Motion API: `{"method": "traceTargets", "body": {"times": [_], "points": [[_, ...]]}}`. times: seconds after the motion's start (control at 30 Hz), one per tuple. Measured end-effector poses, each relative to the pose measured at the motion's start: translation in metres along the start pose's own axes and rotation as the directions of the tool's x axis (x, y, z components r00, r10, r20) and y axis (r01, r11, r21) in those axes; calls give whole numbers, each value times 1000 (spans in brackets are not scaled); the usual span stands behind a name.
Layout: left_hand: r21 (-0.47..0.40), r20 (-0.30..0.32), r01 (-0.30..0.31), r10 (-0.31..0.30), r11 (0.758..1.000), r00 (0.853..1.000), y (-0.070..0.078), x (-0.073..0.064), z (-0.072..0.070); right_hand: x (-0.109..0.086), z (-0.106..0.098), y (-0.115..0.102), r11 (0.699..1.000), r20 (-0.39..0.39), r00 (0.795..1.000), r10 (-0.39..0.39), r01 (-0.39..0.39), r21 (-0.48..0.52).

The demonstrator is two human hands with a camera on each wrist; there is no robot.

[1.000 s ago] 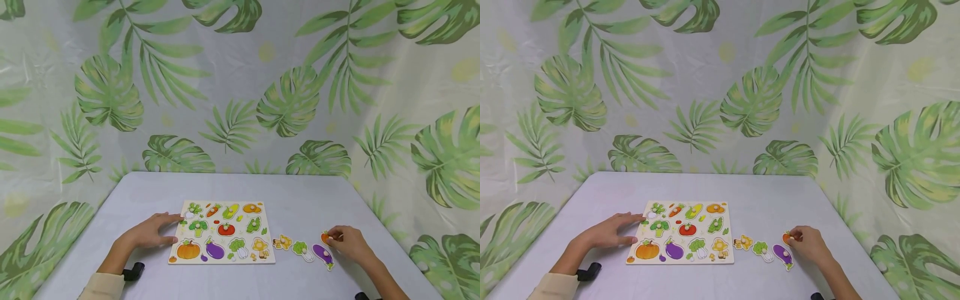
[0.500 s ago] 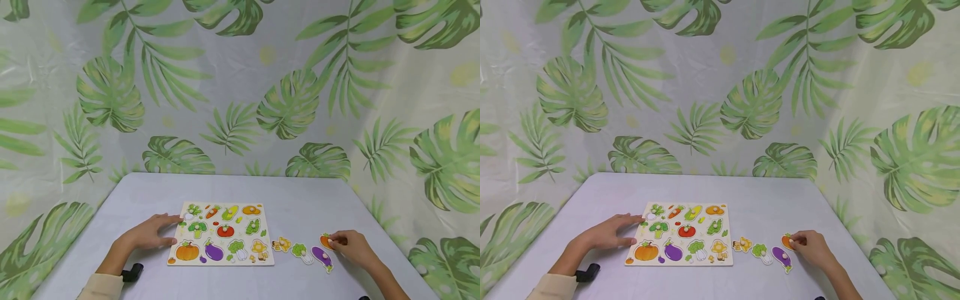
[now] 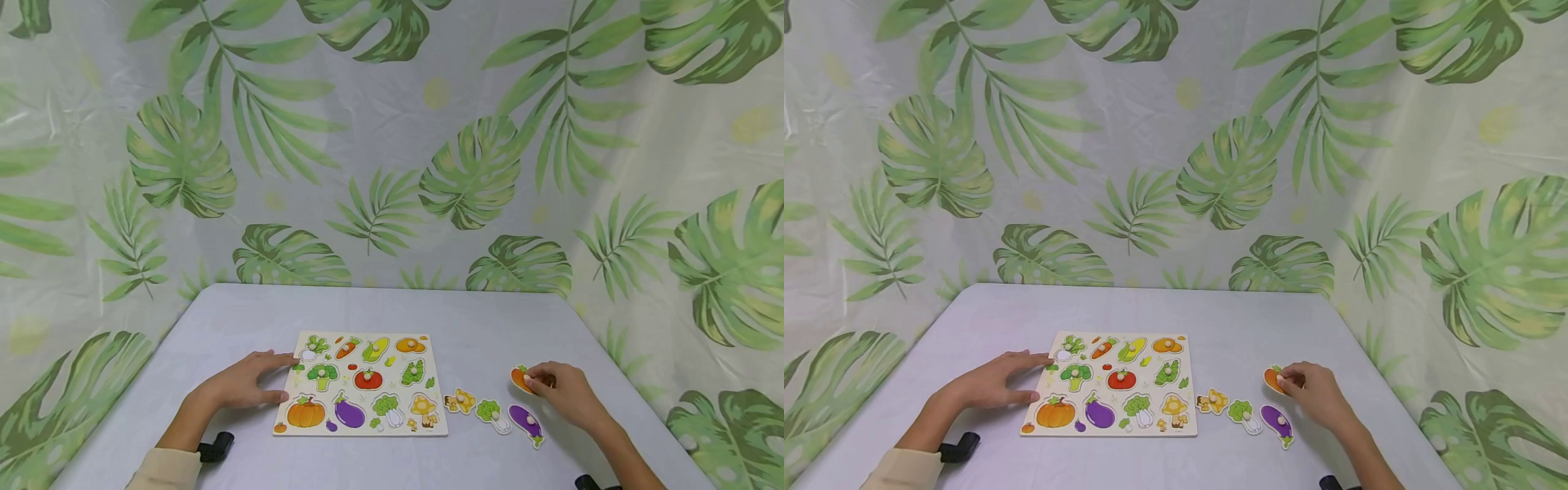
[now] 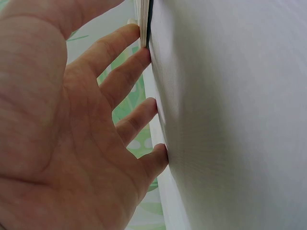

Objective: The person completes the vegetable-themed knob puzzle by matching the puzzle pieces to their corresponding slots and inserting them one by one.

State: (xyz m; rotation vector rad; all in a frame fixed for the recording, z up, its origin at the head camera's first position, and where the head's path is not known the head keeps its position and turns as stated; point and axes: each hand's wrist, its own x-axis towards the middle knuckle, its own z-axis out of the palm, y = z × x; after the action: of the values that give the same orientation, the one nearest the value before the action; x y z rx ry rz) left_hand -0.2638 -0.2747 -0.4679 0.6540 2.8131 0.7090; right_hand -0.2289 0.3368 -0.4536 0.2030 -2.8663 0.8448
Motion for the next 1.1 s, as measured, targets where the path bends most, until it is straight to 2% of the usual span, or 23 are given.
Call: {"method": "traceTargets", "body": {"times": [0.23, 0.9, 1.1], "points": [[-9, 9, -4, 4, 1000, 1000, 0, -1, 1, 9, 10, -30, 999, 23, 1000, -18, 17, 51], [-1, 8, 8, -8, 1000, 1000, 1, 0, 0, 37, 56, -115, 982, 80, 992, -100, 85, 166], [-3, 5, 0, 0, 1000, 1000, 2, 0, -1, 42, 73, -135, 972, 108, 980, -165, 144, 184]]}}
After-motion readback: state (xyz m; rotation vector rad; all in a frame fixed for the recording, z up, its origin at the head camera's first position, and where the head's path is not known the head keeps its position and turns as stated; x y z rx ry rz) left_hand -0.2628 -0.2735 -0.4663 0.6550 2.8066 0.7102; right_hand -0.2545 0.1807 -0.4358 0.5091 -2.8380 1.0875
